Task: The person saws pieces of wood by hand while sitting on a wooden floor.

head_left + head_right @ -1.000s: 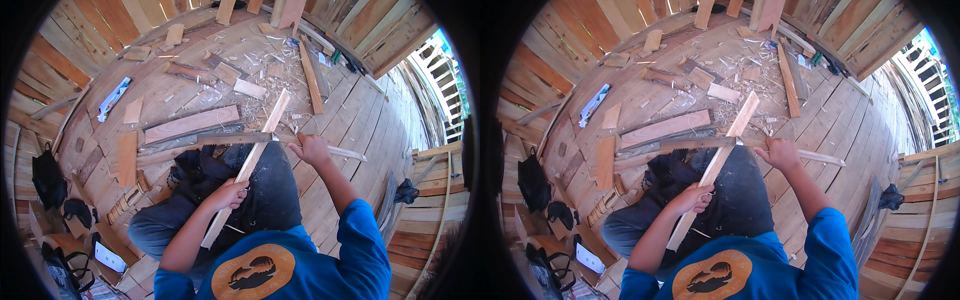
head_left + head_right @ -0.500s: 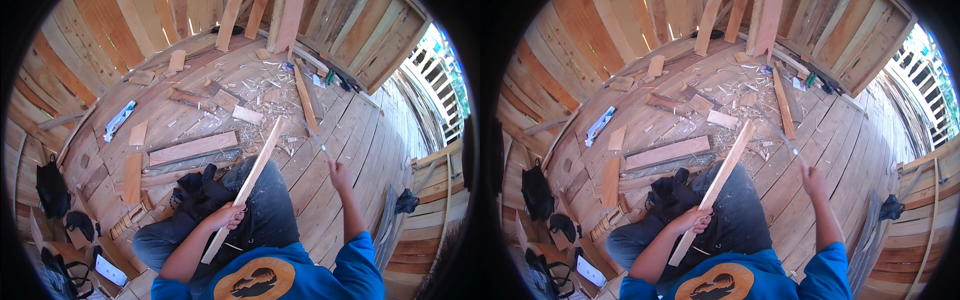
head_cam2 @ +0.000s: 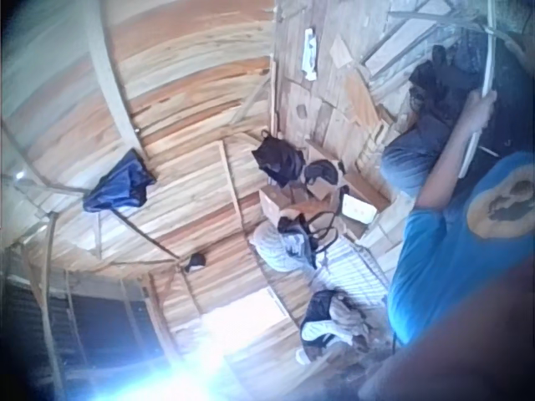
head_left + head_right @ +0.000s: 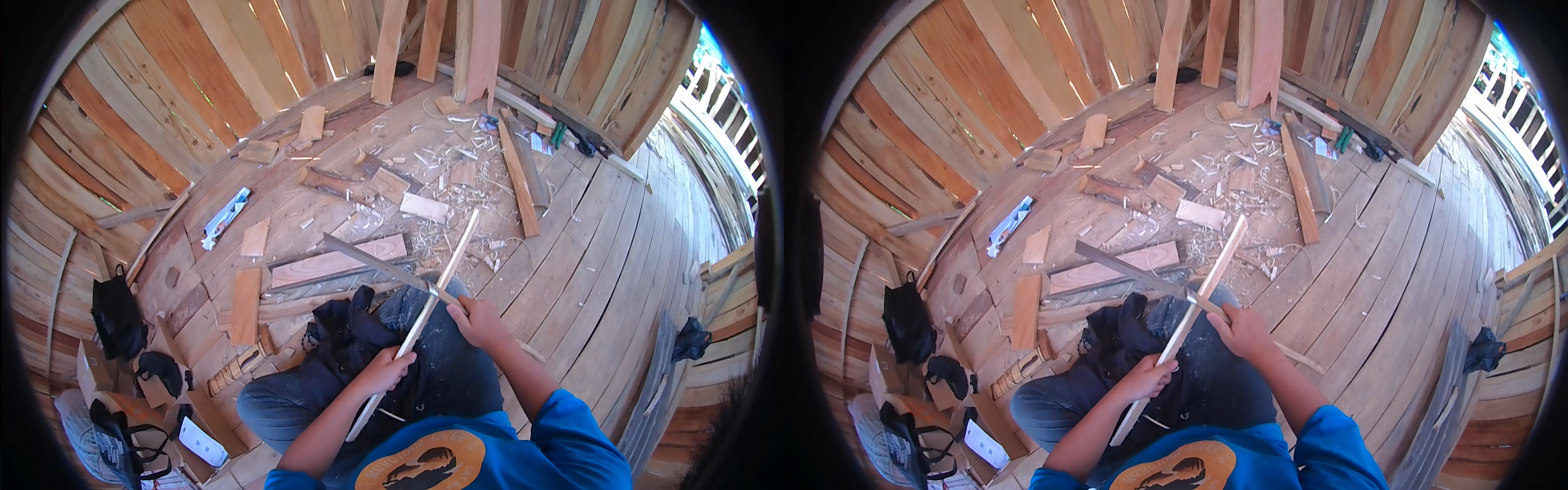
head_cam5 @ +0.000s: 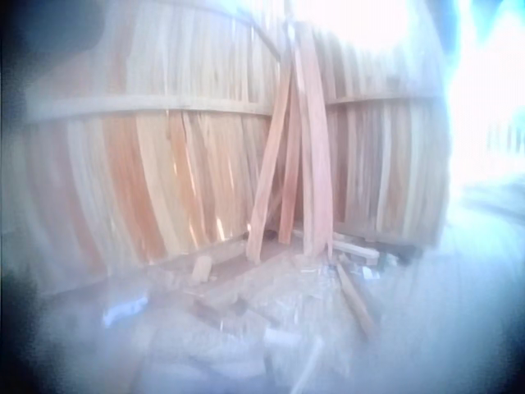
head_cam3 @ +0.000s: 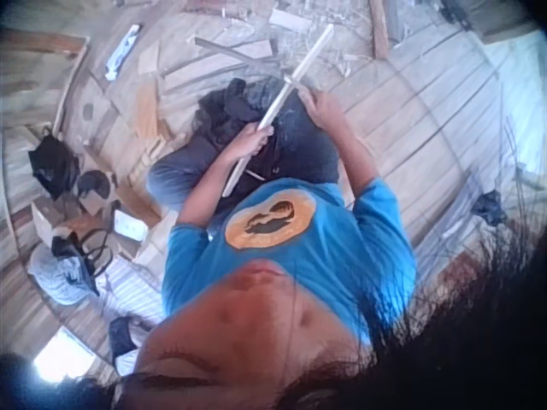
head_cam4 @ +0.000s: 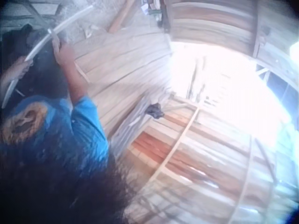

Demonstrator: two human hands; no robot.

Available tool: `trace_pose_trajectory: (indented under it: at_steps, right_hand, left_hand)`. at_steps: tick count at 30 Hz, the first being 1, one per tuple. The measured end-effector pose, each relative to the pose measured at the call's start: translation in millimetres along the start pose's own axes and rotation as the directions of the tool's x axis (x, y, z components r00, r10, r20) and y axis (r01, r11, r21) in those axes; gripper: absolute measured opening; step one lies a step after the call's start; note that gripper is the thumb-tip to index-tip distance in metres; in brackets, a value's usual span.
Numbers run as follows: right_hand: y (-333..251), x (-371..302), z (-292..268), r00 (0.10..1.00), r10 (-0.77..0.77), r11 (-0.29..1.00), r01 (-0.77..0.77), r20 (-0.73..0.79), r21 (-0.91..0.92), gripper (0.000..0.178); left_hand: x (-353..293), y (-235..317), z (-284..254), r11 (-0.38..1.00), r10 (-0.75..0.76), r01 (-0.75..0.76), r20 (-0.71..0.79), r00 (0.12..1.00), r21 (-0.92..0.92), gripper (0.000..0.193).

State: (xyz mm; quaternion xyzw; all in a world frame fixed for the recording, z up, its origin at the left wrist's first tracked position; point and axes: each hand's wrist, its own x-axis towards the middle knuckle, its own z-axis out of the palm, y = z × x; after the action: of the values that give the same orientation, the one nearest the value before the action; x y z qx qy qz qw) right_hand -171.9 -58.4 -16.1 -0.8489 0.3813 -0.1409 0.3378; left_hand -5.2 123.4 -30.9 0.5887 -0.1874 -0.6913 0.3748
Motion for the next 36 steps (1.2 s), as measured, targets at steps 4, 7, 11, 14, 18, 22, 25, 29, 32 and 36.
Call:
trace_pose_trajectory:
  at_steps: [4,7,11,14,18,22,25,29,32,36]
  right_hand:
    - [0.5,-3.1,1.9,1.0,0.007,0.99,-0.006,-0.01,0.142,0.041]
    - [5.0,-1.8,-1.9,0.998,-0.031,0.968,0.044,-0.057,0.247,0.041]
    - [35.6,1.9,-4.0,0.997,0.008,0.905,0.023,-0.073,0.425,0.041]
    - [53.0,-1.3,-23.5,0.973,0.163,0.767,-0.23,0.164,0.599,0.04]
    - [47.7,-4.1,-57.9,0.91,0.346,0.711,-0.413,0.228,0.569,0.036]
    - [60.1,-0.1,-71.8,0.948,0.315,0.867,-0.311,0.055,0.389,0.036]
    - [70.8,7.0,-76.7,0.981,0.188,0.974,-0.182,-0.039,0.133,0.041]
    - [67.0,5.5,-70.4,0.985,0.171,0.973,-0.164,0.028,-0.165,0.044]
    - [57.9,-4.4,-60.3,0.975,0.141,0.967,-0.098,0.173,-0.234,0.046]
    - [70.9,10.2,-84.9,0.976,0.21,0.959,-0.195,0.052,-0.208,0.045]
  left_hand:
    - [6.3,-24.2,-2.5,0.818,0.391,-0.288,-0.115,0.913,0.497,0.033]
    - [-17.9,18.3,13.9,0.776,0.319,-0.135,-0.198,0.927,0.616,0.037]
    - [-34.1,45.4,20.1,0.68,0.321,-0.033,-0.257,0.912,0.732,0.038]
    - [-32.4,34.9,18.0,0.614,0.349,-0.01,-0.261,0.9,0.789,0.036]
    - [-29.9,30.7,22.8,0.514,0.393,0.015,-0.251,0.885,0.858,0.031]
    - [-34.6,48.7,20.2,0.448,0.394,0.047,-0.244,0.886,0.893,0.032]
    - [-32.2,49.3,10.8,0.386,0.414,0.065,-0.236,0.879,0.92,0.032]
    - [-22.2,41.9,7.0,0.378,0.417,0.065,-0.233,0.879,0.923,0.033]
    - [-18.7,36.6,7.6,0.358,0.452,0.075,-0.243,0.858,0.931,0.033]
    - [-16.4,31.5,5.1,0.38,0.449,0.069,-0.249,0.858,0.922,0.034]
